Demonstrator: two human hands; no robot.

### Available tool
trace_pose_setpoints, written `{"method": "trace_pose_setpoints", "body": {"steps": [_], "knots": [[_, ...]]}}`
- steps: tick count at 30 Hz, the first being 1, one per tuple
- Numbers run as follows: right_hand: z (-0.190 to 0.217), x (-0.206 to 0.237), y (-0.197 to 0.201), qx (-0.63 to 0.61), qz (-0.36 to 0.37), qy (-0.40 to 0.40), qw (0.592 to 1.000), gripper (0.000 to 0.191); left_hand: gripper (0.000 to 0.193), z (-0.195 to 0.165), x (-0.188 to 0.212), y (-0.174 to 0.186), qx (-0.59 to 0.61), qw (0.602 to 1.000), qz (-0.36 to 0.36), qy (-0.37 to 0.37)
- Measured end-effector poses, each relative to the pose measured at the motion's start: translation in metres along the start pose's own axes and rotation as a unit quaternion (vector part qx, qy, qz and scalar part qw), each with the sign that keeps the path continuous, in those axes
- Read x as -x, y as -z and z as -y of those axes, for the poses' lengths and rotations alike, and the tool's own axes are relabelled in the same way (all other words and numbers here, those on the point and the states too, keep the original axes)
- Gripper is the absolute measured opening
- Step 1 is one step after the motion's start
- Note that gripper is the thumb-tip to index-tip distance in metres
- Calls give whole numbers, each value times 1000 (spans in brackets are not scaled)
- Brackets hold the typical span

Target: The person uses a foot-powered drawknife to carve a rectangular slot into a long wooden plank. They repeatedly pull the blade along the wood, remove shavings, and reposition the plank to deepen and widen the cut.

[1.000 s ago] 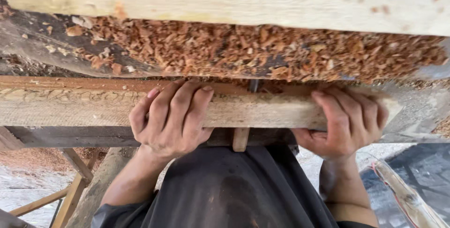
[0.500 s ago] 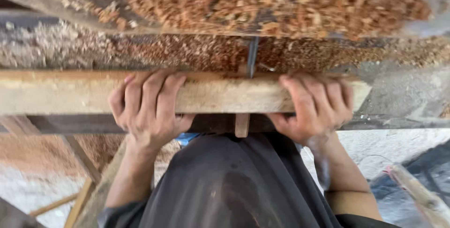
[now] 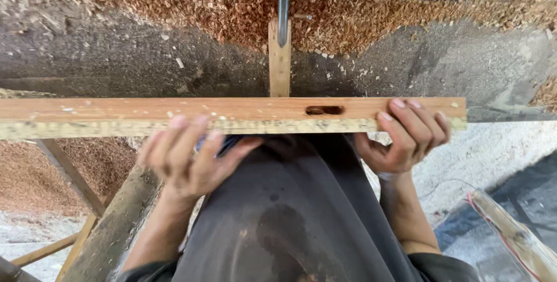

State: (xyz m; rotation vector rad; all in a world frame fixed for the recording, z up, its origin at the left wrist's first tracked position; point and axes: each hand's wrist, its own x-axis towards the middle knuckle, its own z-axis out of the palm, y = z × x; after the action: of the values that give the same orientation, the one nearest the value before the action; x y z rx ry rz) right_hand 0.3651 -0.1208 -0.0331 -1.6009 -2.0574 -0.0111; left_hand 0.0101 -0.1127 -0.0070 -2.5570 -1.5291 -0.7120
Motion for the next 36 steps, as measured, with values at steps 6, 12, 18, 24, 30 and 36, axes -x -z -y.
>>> {"method": "trace_pose_setpoints", "body": {"steps": [6, 12, 18, 24, 30, 36], "knots": [[-39, 29, 18, 53, -24, -8, 998, 40, 77, 70, 17, 40, -172, 982, 38, 70], [-63, 33, 42, 159, 51, 4, 986, 60, 73, 84, 30, 28, -174, 980, 44, 90], [-42, 13, 47, 109, 71, 21, 991, 74, 59, 57, 19, 4, -135, 987, -4, 86], [7, -15, 5, -27, 54, 124, 990, 61, 64, 5, -9, -10, -84, 995, -20, 59], [9, -30, 3, -52, 130, 64, 988, 31, 54, -9, -17, 5, -15, 997, 53, 58], [-2, -39, 5, -69, 121, 91, 986, 38, 67, 19, -14, 22, -71, 992, 15, 107]]}}
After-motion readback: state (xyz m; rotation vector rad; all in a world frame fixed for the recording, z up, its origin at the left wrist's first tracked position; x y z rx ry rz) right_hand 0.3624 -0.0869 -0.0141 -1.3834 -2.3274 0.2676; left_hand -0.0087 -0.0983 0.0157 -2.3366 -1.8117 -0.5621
